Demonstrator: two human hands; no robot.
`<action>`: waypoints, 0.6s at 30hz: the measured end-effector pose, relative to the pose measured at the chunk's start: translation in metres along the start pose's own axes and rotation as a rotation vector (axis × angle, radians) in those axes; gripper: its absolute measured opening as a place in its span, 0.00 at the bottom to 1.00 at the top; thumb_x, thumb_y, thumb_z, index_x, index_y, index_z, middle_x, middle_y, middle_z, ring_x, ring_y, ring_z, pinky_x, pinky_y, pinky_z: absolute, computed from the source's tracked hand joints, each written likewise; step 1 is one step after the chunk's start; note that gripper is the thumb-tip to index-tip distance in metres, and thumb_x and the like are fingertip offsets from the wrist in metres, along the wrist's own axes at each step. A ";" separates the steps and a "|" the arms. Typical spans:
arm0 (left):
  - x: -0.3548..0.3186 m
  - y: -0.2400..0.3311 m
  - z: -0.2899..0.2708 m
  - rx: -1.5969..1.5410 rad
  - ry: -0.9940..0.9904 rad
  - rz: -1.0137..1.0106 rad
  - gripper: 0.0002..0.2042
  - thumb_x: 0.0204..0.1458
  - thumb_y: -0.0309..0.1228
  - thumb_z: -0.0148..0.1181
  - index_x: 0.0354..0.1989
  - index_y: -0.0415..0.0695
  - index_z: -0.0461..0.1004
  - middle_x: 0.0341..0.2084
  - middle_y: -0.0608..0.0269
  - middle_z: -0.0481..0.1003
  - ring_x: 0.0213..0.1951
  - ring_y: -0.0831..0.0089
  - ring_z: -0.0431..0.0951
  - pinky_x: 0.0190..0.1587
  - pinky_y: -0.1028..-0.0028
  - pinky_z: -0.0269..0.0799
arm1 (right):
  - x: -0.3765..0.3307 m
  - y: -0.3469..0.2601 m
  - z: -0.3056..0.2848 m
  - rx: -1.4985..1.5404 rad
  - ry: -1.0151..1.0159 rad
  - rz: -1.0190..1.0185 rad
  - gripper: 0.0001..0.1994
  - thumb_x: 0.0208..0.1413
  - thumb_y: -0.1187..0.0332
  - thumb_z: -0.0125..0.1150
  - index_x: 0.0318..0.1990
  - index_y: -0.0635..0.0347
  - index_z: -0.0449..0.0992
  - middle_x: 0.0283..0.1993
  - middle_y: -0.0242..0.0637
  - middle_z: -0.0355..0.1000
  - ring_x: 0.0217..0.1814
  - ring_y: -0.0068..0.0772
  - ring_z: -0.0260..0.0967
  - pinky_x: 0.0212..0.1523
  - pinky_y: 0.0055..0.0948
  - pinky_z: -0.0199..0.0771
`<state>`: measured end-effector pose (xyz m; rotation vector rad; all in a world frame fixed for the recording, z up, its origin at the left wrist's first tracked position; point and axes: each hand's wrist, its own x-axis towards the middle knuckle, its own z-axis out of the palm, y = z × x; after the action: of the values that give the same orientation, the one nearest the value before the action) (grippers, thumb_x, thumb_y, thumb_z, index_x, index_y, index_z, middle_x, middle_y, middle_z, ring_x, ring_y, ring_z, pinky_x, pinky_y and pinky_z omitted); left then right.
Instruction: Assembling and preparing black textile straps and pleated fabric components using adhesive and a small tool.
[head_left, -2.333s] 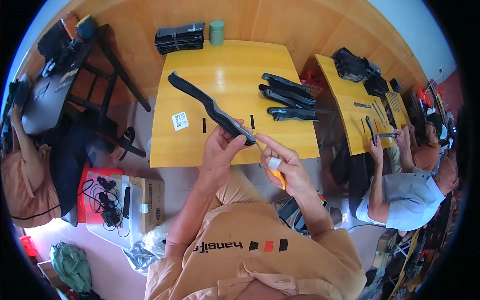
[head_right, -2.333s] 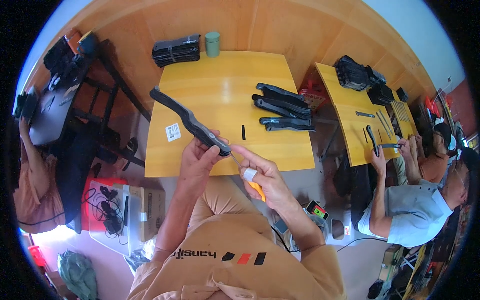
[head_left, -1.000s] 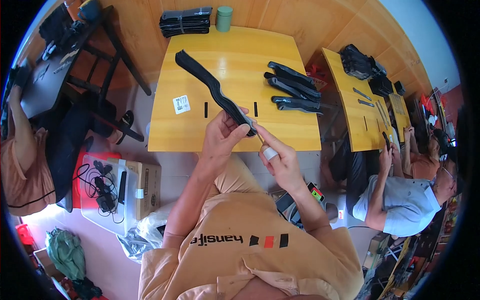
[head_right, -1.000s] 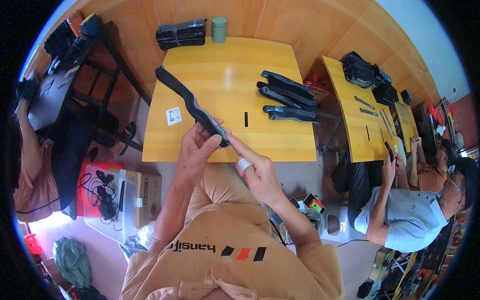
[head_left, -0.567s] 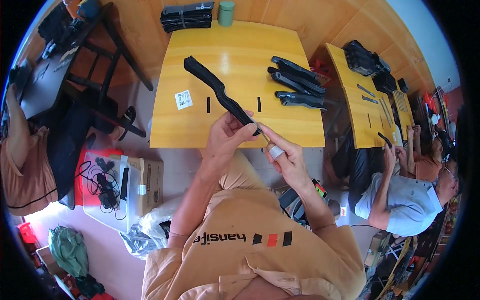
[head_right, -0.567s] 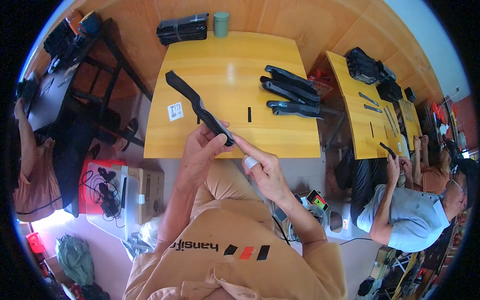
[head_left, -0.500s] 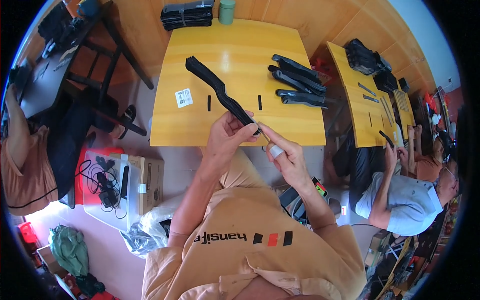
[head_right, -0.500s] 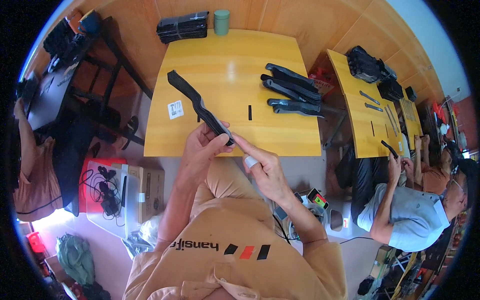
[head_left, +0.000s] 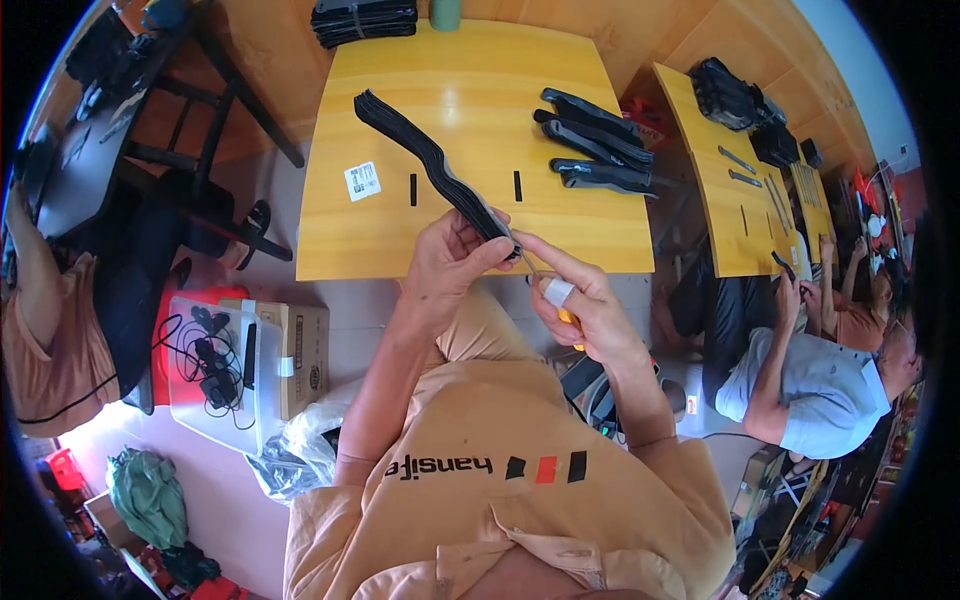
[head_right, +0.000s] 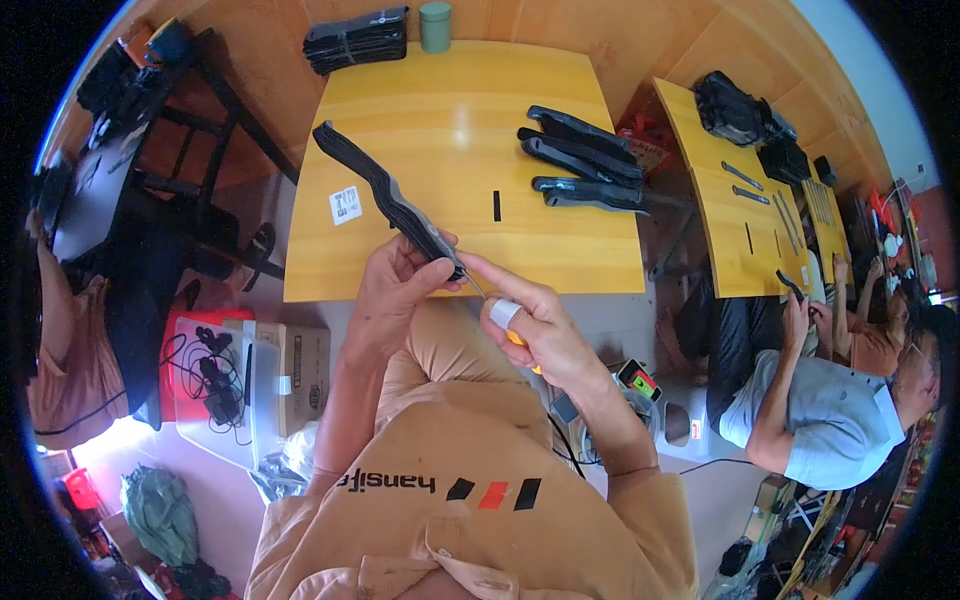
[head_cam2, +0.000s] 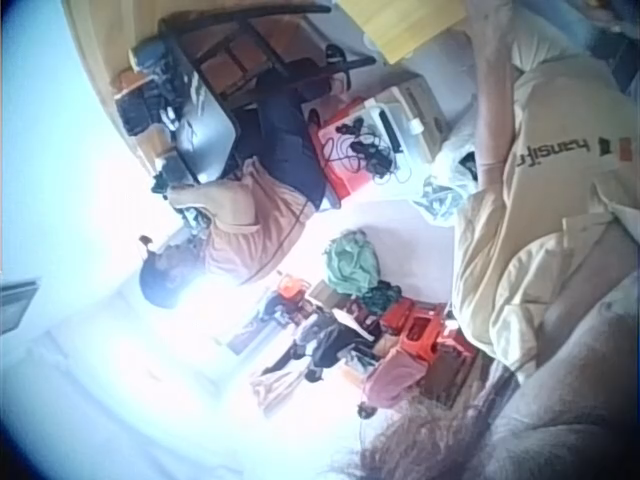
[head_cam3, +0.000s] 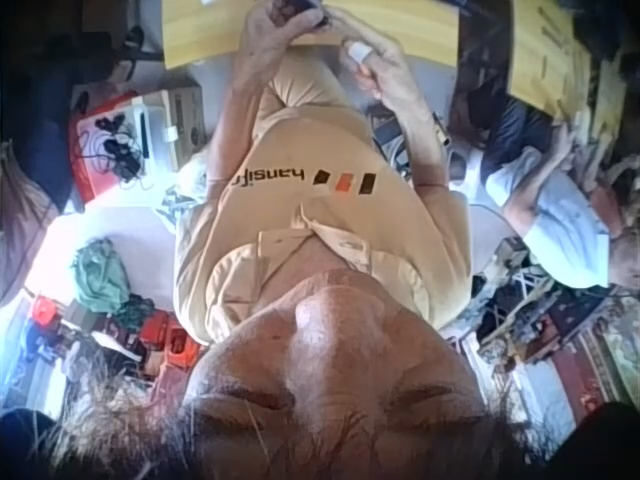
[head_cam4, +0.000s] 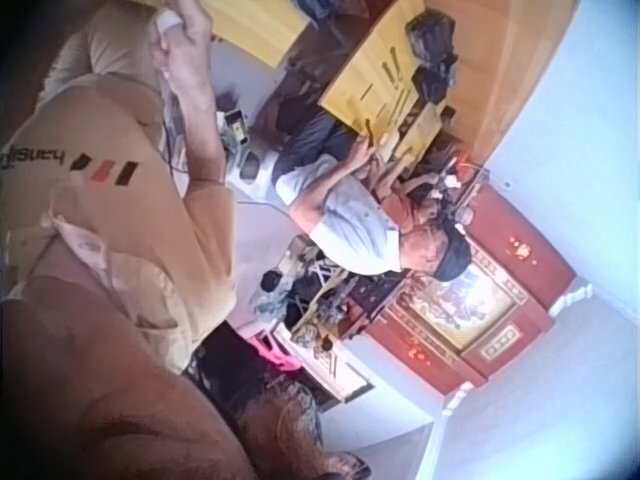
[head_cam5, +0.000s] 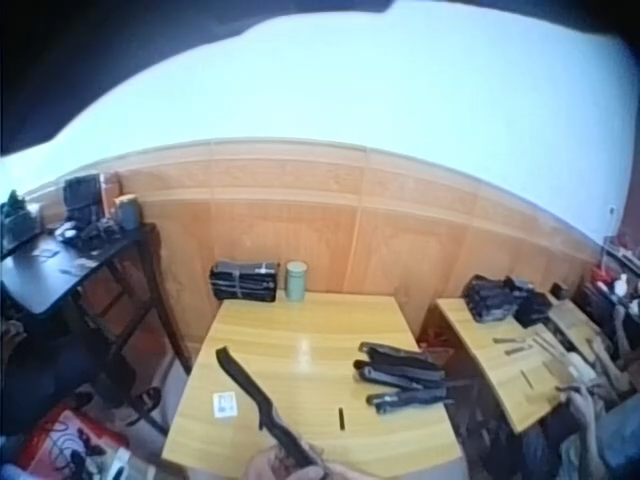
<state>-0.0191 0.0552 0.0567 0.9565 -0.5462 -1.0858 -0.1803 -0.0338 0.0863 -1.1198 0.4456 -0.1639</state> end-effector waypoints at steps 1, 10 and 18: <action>0.000 0.000 0.000 0.009 -0.010 0.008 0.16 0.47 0.28 0.62 0.42 0.35 0.67 0.32 0.61 0.72 0.34 0.77 0.73 0.38 0.77 0.73 | -0.001 -0.001 0.000 0.038 -0.010 0.015 0.33 0.44 0.82 0.36 0.64 0.55 0.54 0.18 0.25 0.55 0.13 0.11 0.47 0.11 0.11 0.45; 0.001 0.000 -0.004 0.025 -0.062 -0.088 0.16 0.48 0.30 0.61 0.42 0.36 0.67 0.32 0.63 0.72 0.35 0.78 0.73 0.38 0.78 0.72 | -0.004 0.007 0.003 -0.370 0.049 -0.156 0.27 0.54 0.79 0.37 0.63 0.55 0.56 0.19 0.24 0.54 0.16 0.13 0.47 0.18 0.12 0.49; 0.002 -0.003 0.002 0.078 -0.052 -0.017 0.15 0.49 0.28 0.60 0.42 0.36 0.66 0.32 0.63 0.72 0.34 0.79 0.72 0.38 0.78 0.72 | -0.006 0.008 0.009 -0.459 0.182 -0.126 0.27 0.52 0.81 0.36 0.62 0.54 0.59 0.19 0.24 0.52 0.20 0.15 0.47 0.22 0.13 0.51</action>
<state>-0.0215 0.0516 0.0552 1.0046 -0.6277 -1.1143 -0.1823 -0.0205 0.0840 -1.5931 0.5934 -0.2849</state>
